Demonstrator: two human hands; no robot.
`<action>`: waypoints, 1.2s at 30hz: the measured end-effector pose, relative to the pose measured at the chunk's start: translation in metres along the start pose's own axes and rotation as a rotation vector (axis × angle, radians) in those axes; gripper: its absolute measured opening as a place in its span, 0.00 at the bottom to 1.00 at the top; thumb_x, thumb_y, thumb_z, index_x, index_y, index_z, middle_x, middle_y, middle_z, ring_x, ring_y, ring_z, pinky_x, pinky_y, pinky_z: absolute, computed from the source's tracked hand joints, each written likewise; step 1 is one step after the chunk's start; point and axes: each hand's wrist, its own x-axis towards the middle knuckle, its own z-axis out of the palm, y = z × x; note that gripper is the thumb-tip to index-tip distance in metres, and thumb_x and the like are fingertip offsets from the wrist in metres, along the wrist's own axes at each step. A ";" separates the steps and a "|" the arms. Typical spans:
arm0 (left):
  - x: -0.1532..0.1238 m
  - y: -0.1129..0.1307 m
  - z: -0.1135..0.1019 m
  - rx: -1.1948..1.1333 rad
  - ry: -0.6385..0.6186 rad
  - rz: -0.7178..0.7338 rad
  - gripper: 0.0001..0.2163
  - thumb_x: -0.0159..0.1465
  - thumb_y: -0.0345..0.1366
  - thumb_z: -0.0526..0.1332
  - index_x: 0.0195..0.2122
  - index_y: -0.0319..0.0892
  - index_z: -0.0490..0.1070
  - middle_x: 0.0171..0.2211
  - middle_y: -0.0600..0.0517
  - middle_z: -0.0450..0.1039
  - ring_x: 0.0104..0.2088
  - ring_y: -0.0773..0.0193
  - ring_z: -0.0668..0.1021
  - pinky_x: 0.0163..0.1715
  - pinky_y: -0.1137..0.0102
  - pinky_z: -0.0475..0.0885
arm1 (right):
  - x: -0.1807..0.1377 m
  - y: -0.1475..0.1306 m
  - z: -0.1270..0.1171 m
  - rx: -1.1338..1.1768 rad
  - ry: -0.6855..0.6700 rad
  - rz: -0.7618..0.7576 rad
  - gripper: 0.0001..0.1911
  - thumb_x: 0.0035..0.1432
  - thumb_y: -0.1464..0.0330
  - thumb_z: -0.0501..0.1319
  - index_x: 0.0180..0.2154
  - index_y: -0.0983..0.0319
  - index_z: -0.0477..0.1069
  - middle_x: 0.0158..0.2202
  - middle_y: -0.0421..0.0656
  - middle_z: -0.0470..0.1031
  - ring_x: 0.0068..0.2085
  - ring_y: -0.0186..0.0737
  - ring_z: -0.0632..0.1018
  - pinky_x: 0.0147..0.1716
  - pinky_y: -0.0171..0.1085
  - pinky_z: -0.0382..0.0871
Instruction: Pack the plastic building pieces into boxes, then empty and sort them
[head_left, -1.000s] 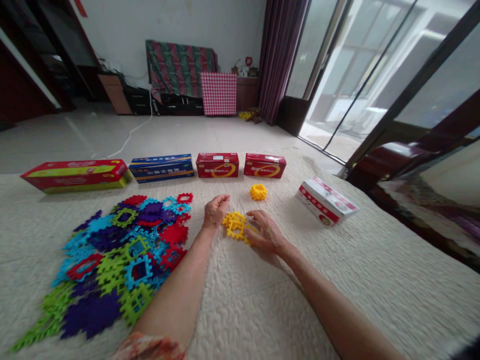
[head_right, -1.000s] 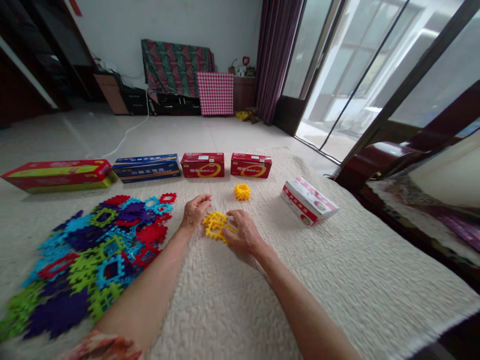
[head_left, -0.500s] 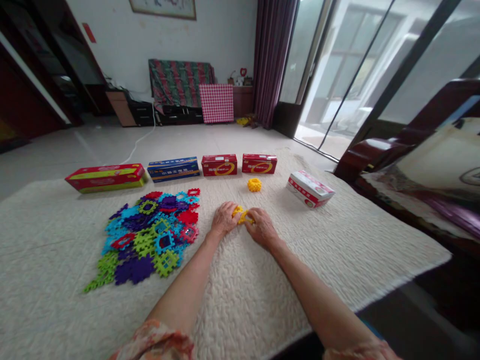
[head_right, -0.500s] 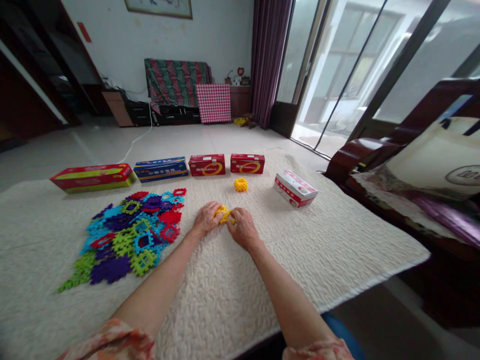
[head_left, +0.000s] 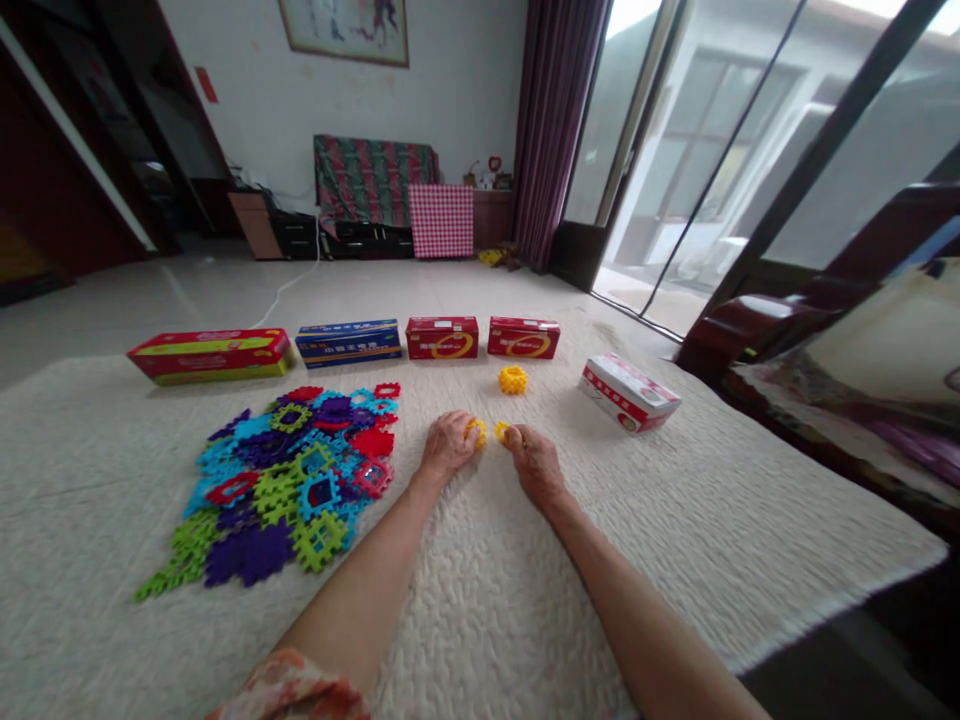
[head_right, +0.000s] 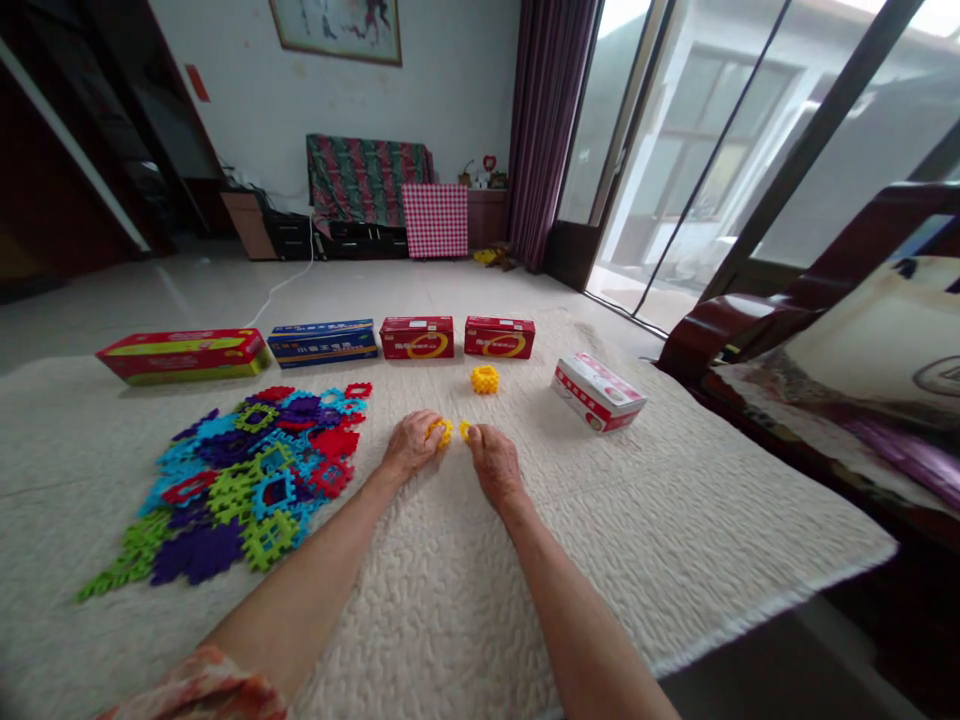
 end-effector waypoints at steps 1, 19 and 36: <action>0.003 -0.001 0.001 -0.001 0.000 0.002 0.09 0.65 0.35 0.55 0.39 0.42 0.75 0.42 0.46 0.78 0.45 0.59 0.77 0.51 0.64 0.69 | 0.004 0.003 0.001 0.004 0.016 0.032 0.21 0.69 0.62 0.43 0.37 0.61 0.72 0.30 0.44 0.77 0.32 0.38 0.76 0.34 0.34 0.65; 0.013 -0.007 0.008 -0.030 0.019 -0.050 0.11 0.64 0.33 0.56 0.43 0.41 0.76 0.44 0.47 0.79 0.46 0.58 0.78 0.51 0.64 0.71 | 0.065 0.048 0.005 0.040 0.150 0.050 0.16 0.59 0.63 0.54 0.44 0.63 0.73 0.40 0.48 0.74 0.37 0.40 0.74 0.40 0.38 0.67; 0.015 -0.007 0.005 -0.015 -0.009 -0.099 0.13 0.63 0.32 0.55 0.44 0.39 0.77 0.44 0.46 0.79 0.46 0.58 0.79 0.51 0.65 0.72 | 0.047 0.019 0.010 -0.398 0.040 0.114 0.27 0.54 0.56 0.61 0.52 0.65 0.69 0.45 0.54 0.72 0.48 0.52 0.71 0.48 0.44 0.65</action>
